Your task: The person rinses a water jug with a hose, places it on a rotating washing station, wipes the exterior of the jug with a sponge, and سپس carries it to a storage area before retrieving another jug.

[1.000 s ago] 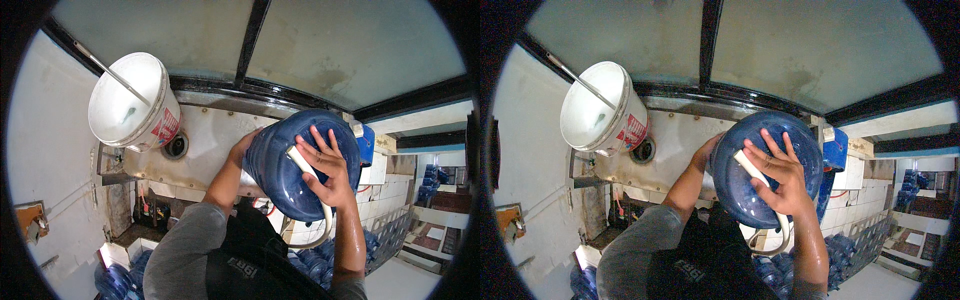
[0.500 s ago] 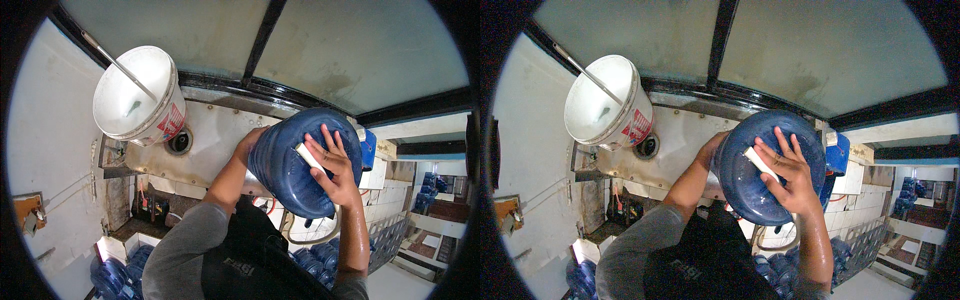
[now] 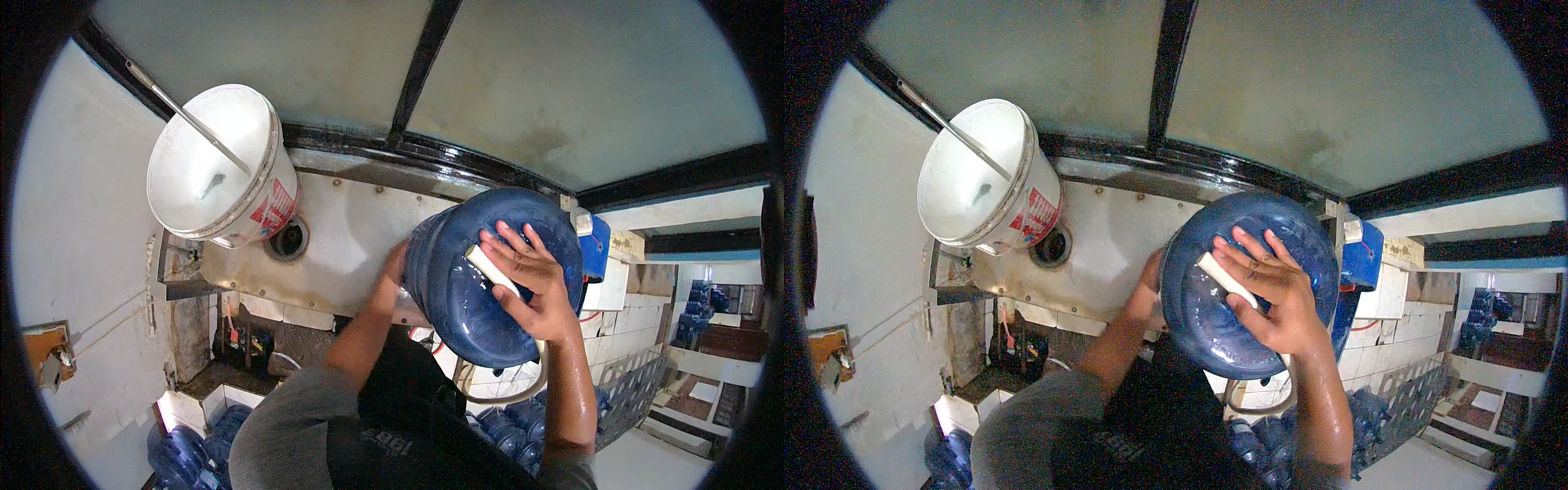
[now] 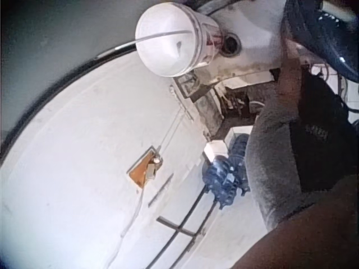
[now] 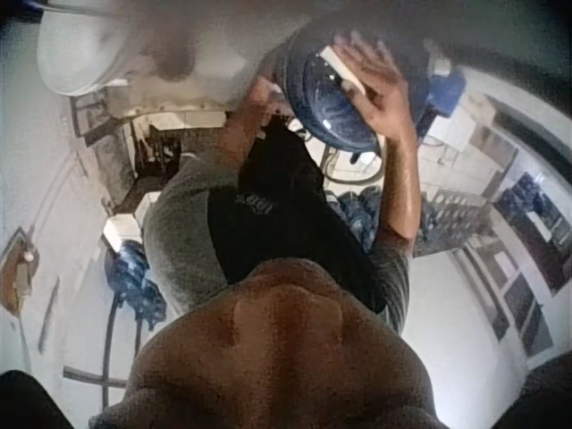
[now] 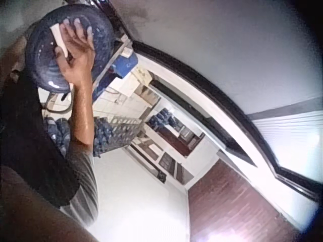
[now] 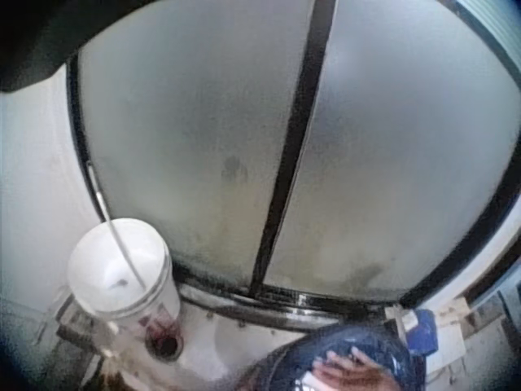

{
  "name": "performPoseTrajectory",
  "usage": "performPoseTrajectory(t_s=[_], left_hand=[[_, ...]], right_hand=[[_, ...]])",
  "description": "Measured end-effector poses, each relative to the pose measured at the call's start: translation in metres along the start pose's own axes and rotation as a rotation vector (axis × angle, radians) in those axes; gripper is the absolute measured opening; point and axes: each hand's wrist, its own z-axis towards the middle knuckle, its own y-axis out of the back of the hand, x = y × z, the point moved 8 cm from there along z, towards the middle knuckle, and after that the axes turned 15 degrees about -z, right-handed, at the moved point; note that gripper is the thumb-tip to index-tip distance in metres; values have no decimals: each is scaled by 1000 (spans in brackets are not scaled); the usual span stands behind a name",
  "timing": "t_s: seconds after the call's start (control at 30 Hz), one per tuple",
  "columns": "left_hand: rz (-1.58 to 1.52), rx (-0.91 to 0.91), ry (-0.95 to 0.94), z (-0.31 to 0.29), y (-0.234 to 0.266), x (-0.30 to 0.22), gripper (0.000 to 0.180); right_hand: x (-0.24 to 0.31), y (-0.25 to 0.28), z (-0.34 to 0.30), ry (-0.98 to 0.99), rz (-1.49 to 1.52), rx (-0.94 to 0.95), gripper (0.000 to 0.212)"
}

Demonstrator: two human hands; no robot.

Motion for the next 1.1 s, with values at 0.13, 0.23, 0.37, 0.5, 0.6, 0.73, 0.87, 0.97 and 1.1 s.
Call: performPoseTrajectory(t_s=[0.13, 0.23, 0.37, 0.5, 0.6, 0.73, 0.87, 0.97, 1.1], left_hand=[[173, -6, 219, 41, -36, -28, 48], [258, 83, 111, 17, -78, -30, 40], [97, -6, -451, 0, 8, -27, 42], [-99, -80, -277, -25, -33, -7, 45], [90, 48, -190, -6, -74, -29, 47], [594, 260, -74, 4, -156, -66, 48], [381, 199, -210, -19, -143, -55, 53], [500, 172, -530, -54, -115, -41, 57], [807, 77, -661, -60, -93, -38, 63]], right_hand=[[1, -1, 5, -1, 2, -14, 52], [-4, -2, -4, -28, 13, -28, 52], [0, 0, 4, -4, 19, -29, 53], [-3, 3, 3, -27, 19, -56, 55], [-13, 4, 1, -54, 23, -80, 54], [-10, 4, 5, -60, 17, -93, 53], [-6, 3, 1, -70, 26, -80, 54], [-10, 2, -4, -79, 23, -86, 55], [-2, 0, 6, -85, 0, -83, 54]])
